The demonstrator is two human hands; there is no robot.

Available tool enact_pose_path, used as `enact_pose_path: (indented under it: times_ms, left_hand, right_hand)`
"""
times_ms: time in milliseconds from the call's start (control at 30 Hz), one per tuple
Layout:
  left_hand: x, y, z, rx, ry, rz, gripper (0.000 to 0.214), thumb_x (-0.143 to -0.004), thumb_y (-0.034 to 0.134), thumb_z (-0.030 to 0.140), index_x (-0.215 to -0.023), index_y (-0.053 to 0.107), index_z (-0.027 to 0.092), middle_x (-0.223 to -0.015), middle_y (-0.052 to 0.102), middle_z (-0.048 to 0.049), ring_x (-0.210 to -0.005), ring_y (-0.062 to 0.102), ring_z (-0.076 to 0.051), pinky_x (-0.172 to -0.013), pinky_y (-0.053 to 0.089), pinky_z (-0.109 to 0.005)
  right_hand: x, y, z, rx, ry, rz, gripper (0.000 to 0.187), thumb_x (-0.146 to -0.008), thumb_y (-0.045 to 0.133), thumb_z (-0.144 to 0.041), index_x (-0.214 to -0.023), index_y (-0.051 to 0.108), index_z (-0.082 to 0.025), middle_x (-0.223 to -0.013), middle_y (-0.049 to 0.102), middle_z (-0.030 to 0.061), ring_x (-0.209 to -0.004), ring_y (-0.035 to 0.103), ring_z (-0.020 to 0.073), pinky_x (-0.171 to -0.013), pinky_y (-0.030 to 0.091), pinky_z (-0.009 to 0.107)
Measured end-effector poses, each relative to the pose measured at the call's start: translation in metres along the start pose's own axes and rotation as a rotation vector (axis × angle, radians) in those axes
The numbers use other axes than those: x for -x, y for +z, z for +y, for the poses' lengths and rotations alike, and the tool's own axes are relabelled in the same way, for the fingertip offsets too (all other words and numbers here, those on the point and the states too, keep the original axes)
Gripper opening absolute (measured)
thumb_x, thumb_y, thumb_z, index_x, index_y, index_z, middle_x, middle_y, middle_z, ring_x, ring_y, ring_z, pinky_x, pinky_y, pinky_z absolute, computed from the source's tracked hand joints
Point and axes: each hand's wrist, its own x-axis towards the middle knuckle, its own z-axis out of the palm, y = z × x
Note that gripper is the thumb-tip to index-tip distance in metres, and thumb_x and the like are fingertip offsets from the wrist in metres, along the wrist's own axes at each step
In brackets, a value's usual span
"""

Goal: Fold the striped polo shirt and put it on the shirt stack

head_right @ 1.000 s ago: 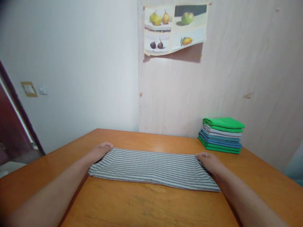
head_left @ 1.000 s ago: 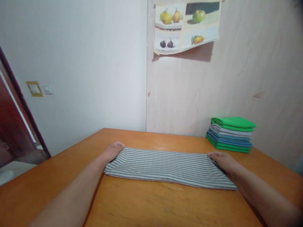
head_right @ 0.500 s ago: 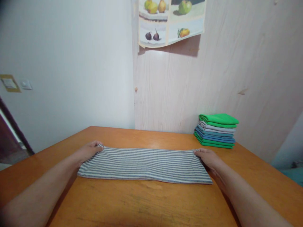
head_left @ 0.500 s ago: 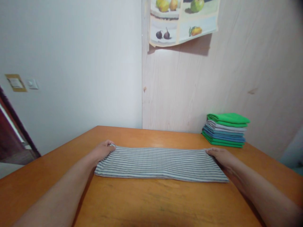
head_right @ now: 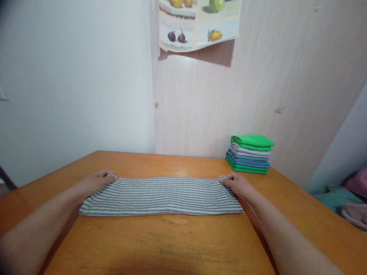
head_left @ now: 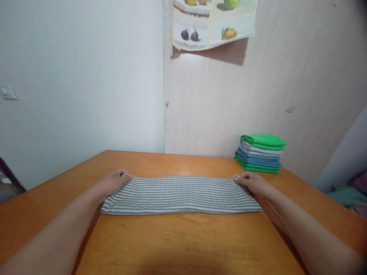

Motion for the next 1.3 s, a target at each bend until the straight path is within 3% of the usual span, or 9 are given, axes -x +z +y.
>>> enact_pose_path:
  times_ms: [233, 333, 467, 600, 700, 767, 933, 1133, 1300]
  left_hand:
    - [0.001, 0.001, 0.006, -0.141, 0.104, 0.105, 0.031, -0.055, 0.072, 0.044, -0.073, 0.062, 0.020, -0.066, 0.064, 0.0007, -0.066, 0.059, -0.020, -0.058, 0.043, -0.027]
    - [0.004, 0.001, 0.011, -0.294, 0.129, 0.210, 0.029, -0.057, 0.072, 0.042, -0.075, 0.062, 0.022, -0.067, 0.064, -0.0011, -0.071, 0.061, -0.024, -0.061, 0.043, -0.028]
    - [0.015, 0.004, 0.030, -0.614, 0.246, 0.344, 0.031, -0.071, 0.066, 0.040, -0.094, 0.066, 0.019, -0.099, 0.070, -0.0126, -0.099, 0.063, -0.033, -0.081, 0.047, -0.036]
    - [0.031, 0.025, 0.049, -0.813, 0.364, 0.273, 0.034, -0.092, 0.042, 0.034, -0.112, 0.064, 0.016, -0.119, 0.066, -0.0167, -0.114, 0.060, -0.031, -0.096, 0.043, -0.039]
    - [0.041, 0.045, 0.049, -0.861, 0.400, 0.092, 0.045, -0.098, 0.031, 0.040, -0.113, 0.064, 0.014, -0.120, 0.066, -0.0201, -0.114, 0.060, -0.032, -0.098, 0.043, -0.044]
    - [0.044, 0.054, 0.043, -0.898, 0.363, -0.006, 0.052, -0.098, 0.030, 0.049, -0.118, 0.064, 0.015, -0.134, 0.060, -0.0222, -0.127, 0.053, -0.035, -0.105, 0.037, -0.051]
    - [0.043, 0.061, 0.025, -0.907, 0.243, -0.053, 0.072, -0.094, 0.032, 0.066, -0.145, 0.047, 0.018, -0.159, 0.033, -0.0192, -0.149, 0.024, -0.036, -0.116, 0.015, -0.061]
    - [0.041, 0.059, 0.022, -0.896, 0.238, -0.059, 0.079, -0.092, 0.030, 0.071, -0.150, 0.042, 0.017, -0.160, 0.030, -0.0188, -0.150, 0.022, -0.034, -0.116, 0.013, -0.061]
    - [0.060, 0.056, 0.023, -0.915, 0.240, -0.086, 0.084, -0.092, 0.027, 0.072, -0.152, 0.039, 0.015, -0.161, 0.026, -0.0173, -0.151, 0.019, -0.034, -0.117, 0.012, -0.061]
  right_hand:
    - [-0.004, 0.000, 0.007, 0.009, 0.022, 0.046, 0.024, -0.065, 0.070, -0.041, -0.067, 0.055, -0.022, -0.054, 0.056, -0.0008, -0.052, 0.052, 0.0152, -0.050, 0.037, 0.027]
    - [-0.002, -0.003, 0.006, 0.178, -0.012, 0.161, 0.023, -0.066, 0.072, -0.038, -0.079, 0.063, -0.021, -0.067, 0.065, 0.0045, -0.066, 0.061, 0.0219, -0.059, 0.044, 0.031]
    - [0.005, 0.001, -0.015, 0.506, -0.190, 0.279, 0.029, -0.081, 0.061, -0.041, -0.100, 0.069, -0.022, -0.103, 0.073, 0.0131, -0.097, 0.065, 0.0315, -0.084, 0.048, 0.041]
    - [0.016, 0.025, -0.032, 0.644, -0.330, 0.111, 0.043, -0.094, 0.040, -0.045, -0.114, 0.069, -0.021, -0.125, 0.069, 0.0134, -0.120, 0.060, 0.0322, -0.104, 0.042, 0.042]
    - [0.022, 0.046, -0.022, 0.719, -0.381, -0.037, 0.057, -0.096, 0.034, -0.055, -0.128, 0.064, -0.018, -0.138, 0.061, 0.0144, -0.134, 0.050, 0.0333, -0.114, 0.035, 0.046]
    - [0.022, 0.055, -0.008, 0.781, -0.387, -0.105, 0.067, -0.095, 0.033, -0.061, -0.136, 0.059, -0.015, -0.147, 0.053, 0.0159, -0.141, 0.041, 0.0355, -0.117, 0.030, 0.051]
    - [0.016, 0.058, 0.014, 0.854, -0.325, -0.145, 0.083, -0.092, 0.030, -0.069, -0.150, 0.044, -0.012, -0.158, 0.036, 0.0148, -0.149, 0.024, 0.0360, -0.119, 0.024, 0.057]
    - [0.017, 0.058, 0.005, 0.886, -0.328, -0.162, 0.084, -0.093, 0.027, -0.071, -0.152, 0.042, -0.012, -0.159, 0.035, 0.0156, -0.149, 0.024, 0.0355, -0.119, 0.023, 0.057]
    - [0.043, 0.053, 0.002, 0.901, -0.301, -0.157, 0.085, -0.093, 0.024, -0.072, -0.153, 0.039, -0.012, -0.160, 0.034, 0.0152, -0.150, 0.023, 0.0338, -0.120, 0.022, 0.055]
